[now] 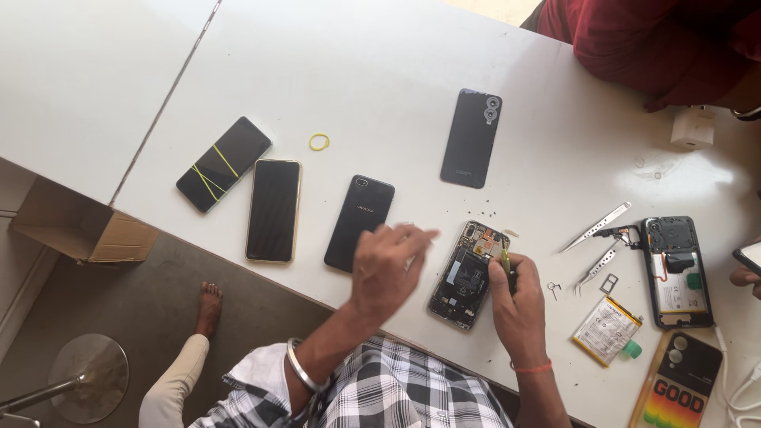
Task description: The person uses a screwdriver to remove screws from a disassembled smartphone chassis on a white table. They then use their fingers to lift and reposition internal components and ribbon cables within the device.
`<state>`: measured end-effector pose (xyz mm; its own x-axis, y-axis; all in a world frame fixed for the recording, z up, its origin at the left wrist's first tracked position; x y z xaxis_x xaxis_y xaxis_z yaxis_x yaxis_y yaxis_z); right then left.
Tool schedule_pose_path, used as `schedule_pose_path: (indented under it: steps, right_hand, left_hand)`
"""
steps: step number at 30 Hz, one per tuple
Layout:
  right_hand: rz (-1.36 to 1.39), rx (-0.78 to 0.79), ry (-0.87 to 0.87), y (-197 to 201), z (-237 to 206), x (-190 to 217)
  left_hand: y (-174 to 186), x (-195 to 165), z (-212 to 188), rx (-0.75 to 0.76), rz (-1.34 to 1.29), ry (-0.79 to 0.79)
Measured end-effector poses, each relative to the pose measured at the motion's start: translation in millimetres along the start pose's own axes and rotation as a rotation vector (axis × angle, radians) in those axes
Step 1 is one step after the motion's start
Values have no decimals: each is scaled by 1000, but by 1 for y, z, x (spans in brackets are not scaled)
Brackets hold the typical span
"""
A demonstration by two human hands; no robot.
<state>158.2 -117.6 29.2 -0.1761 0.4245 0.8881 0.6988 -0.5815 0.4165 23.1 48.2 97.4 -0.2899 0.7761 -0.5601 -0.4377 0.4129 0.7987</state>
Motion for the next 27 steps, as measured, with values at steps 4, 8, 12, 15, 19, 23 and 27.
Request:
schedule_pose_path:
  steps: [4, 8, 12, 15, 19, 23, 27]
  right_hand:
    - [450, 171, -299, -23, -25, -17]
    - [546, 237, -373, -29, -40, -14]
    - [535, 197, -400, -27, -46, -14]
    - [586, 187, -393, -30, -48, -11]
    - [710, 178, -364, -33, -50, 2]
    - [852, 114, -475, -21, -58, 8]
    - [372, 69, -190, 11, -53, 33]
  left_hand:
    - [-12, -32, -18, 137, -399, -91]
    - [-8, -36, -21, 109, -369, -133]
    - [-6, -39, -23, 107, -346, -221]
    - [-3, -41, -25, 70, -268, -247]
    - [-7, -38, -24, 66, -279, -208]
    - [-27, -9, -22, 155, -717, 107]
    - [-50, 2, -24, 281, -1083, 268]
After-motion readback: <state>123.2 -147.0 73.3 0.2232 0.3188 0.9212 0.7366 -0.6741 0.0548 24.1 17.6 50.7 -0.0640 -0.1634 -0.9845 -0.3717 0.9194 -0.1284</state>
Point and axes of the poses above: each hand's wrist, its own z-axis towards the middle knuckle, its own y-axis out of the back of the hand, x = y × z, the point moved 8 cm from there along z, towards the middle knuckle, and after that the axes turned 11 degrees about x, right-handed, at the moved point
